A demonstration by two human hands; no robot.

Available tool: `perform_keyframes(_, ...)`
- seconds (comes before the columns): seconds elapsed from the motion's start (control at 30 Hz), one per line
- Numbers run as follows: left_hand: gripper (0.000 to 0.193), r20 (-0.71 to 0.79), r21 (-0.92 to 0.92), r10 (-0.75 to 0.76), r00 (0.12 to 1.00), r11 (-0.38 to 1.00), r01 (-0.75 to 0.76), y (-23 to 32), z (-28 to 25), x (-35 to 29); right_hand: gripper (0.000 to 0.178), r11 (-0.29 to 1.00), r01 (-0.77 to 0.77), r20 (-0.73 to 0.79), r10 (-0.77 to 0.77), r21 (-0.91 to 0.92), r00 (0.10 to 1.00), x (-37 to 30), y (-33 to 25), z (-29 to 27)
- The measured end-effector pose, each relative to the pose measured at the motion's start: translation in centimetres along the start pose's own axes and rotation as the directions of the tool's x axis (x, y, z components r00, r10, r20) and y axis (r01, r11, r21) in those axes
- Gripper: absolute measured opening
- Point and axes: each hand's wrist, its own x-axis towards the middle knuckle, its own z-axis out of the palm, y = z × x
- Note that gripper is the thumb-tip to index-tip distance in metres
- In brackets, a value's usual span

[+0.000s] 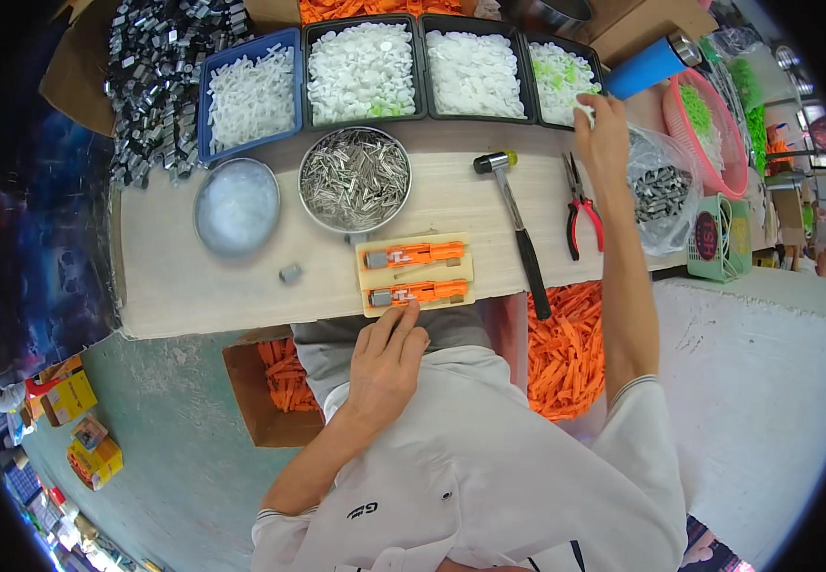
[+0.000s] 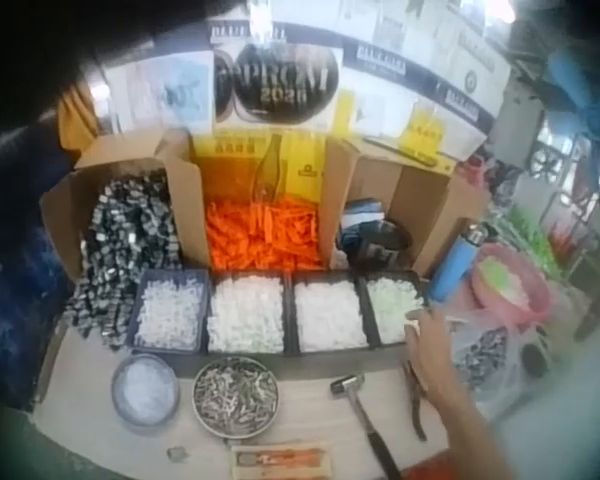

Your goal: Assembling small orange plastic components by manually inserting metal and plastic pins.

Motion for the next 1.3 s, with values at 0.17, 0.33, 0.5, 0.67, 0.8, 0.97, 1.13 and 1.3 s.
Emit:
perform_keyframes(0.17,0.019,-0.011,-0.105,-0.033,0.999,0.994,0.031,0.3,-0.8,0.6,0.022,0.996,0.035,0.112,-0.025,-0.084,0.993,3.9,0.0,2.2)
perform_keyframes(0.33,0.016,-0.031,-0.355,-0.157,0.987,0.925,0.137,0.3,-1.8,2.3,0.02,0.99,0.071,0.228,-0.042,-0.124,0.973,5.4,0.1,3.4)
perform_keyframes(0.5,0.006,0.12,-0.594,-0.434,0.893,0.689,0.415,0.2,-3.2,3.7,0.014,0.986,0.165,0.039,-0.166,0.035,0.985,3.6,-1.2,2.1)
perform_keyframes(0.67,0.015,0.282,-0.892,-0.652,0.703,0.092,0.443,-0.2,-2.3,5.3,0.006,0.69,-0.302,0.376,0.046,0.658,0.926,-7.5,-13.4,-2.5)
perform_keyframes(0.8,0.02,0.353,-0.917,-0.636,0.686,-0.089,0.39,-0.2,-1.5,5.7,0.009,0.29,-0.635,0.633,0.115,0.716,0.766,-13.8,-21.0,-6.1)
perform_keyframes(0.97,0.021,0.332,-0.911,-0.672,0.662,-0.046,0.41,0.0,-1.3,5.0,0.011,0.106,-0.689,0.673,0.154,0.717,0.724,-15.5,-22.4,-6.2)
perform_keyframes(1.13,0.02,0.317,-0.912,-0.683,0.658,-0.03,0.409,-0.2,-1.1,4.7,0.009,0.132,-0.698,0.679,0.162,0.704,0.716,-15.5,-23.0,-6.9)
perform_keyframes(1.3,0.018,0.287,-0.901,-0.665,0.69,0.059,0.431,-0.3,-1.3,4.1,0.014,0.661,-0.191,0.298,-0.051,0.726,0.953,-16.1,-22.2,-5.9)
